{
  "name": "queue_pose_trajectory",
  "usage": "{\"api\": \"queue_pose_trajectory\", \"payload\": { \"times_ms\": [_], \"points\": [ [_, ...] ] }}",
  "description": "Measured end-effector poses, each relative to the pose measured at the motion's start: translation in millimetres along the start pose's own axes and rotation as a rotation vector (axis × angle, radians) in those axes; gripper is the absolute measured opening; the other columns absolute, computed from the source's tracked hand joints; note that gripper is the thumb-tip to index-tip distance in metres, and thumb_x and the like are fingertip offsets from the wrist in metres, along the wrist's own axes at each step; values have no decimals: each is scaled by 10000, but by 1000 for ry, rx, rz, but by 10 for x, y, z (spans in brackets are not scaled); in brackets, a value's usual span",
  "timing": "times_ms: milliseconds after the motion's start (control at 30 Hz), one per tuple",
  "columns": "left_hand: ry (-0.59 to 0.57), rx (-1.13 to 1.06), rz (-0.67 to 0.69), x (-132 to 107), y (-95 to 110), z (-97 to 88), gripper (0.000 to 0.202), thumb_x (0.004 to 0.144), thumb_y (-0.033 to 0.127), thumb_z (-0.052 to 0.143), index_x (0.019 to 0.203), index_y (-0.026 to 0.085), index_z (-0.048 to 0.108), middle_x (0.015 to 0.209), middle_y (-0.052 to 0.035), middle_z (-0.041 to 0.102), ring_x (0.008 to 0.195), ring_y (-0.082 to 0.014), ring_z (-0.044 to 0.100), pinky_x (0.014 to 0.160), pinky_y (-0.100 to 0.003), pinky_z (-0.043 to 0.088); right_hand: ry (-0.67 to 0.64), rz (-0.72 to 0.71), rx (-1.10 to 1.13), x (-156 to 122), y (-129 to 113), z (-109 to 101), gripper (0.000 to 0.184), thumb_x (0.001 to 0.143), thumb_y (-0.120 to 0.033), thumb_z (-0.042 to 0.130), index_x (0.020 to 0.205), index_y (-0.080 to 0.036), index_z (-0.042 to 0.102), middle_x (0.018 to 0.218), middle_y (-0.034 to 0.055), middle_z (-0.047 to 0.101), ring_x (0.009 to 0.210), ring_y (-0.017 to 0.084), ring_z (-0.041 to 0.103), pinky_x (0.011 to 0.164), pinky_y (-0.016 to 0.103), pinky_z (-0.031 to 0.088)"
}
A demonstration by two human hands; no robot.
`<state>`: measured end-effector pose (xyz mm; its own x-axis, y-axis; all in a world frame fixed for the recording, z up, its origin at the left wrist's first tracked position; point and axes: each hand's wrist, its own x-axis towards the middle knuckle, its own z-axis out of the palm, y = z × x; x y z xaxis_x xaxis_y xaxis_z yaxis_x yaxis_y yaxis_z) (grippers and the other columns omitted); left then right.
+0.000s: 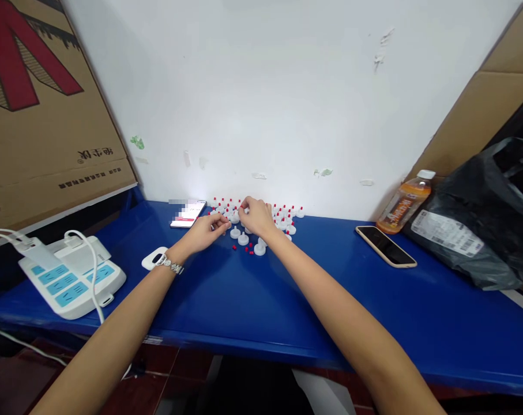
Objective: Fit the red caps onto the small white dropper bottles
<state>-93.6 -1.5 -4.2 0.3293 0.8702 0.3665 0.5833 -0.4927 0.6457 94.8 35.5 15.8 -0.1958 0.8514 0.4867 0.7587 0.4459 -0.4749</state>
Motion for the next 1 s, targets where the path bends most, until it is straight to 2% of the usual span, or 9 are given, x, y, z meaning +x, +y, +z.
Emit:
{"api": "queue_pose_trajectory", "payload": {
  "times_ms": [133,233,300,400,567,767,1000],
  "points": [
    [36,-6,88,-15,160,31,323,967,442,464,874,185,636,773,-18,685,691,-158,592,665,-278,430,15,0,324,-251,57,-209,162,897,-322,515,946,-199,608,848,38,701,748,178,626,709,296,447],
    [66,-43,149,-27,318,115,341,1001,434,405,904,188,621,808,-16,677,736,-155,598,685,-273,425,-22,-22,414,-480,77,-303,246,953,-381,444,996,-205,610,770,6,640,693,163,591,665,282,438],
    [77,-69,185,-37,411,191,330,1010,431,390,956,189,608,856,-22,664,783,-157,597,706,-273,427,-57,-17,438,-607,71,-314,308,984,-429,386,1002,-218,610,745,-7,594,678,156,559,647,273,429],
    [31,-59,230,-59,500,297,289,1013,419,389,986,193,567,880,-24,635,786,-155,575,714,-275,428,-69,25,542,-717,46,-258,335,1001,-497,335,984,-245,554,790,-14,573,698,144,540,634,254,429],
    [-60,102,283,-107,552,368,210,1016,374,372,948,207,480,873,-40,594,748,-176,546,700,-312,421,-67,91,785,-759,16,-152,264,977,-519,377,968,-267,453,777,-42,538,650,125,504,605,235,441],
    [-46,223,324,-118,604,356,233,1043,353,283,943,209,437,891,-48,548,786,-193,539,731,-335,417,-145,220,1029,-762,-51,-235,138,890,-360,439,997,-276,417,705,-58,525,550,113,454,506,210,361],
    [45,70,324,-65,560,399,303,1056,352,260,823,212,394,799,-15,492,741,-161,501,716,-304,405,-190,134,1221,-712,-102,-242,208,840,-344,493,1019,-279,411,607,-89,452,539,111,419,505,204,321]
  ]
}}
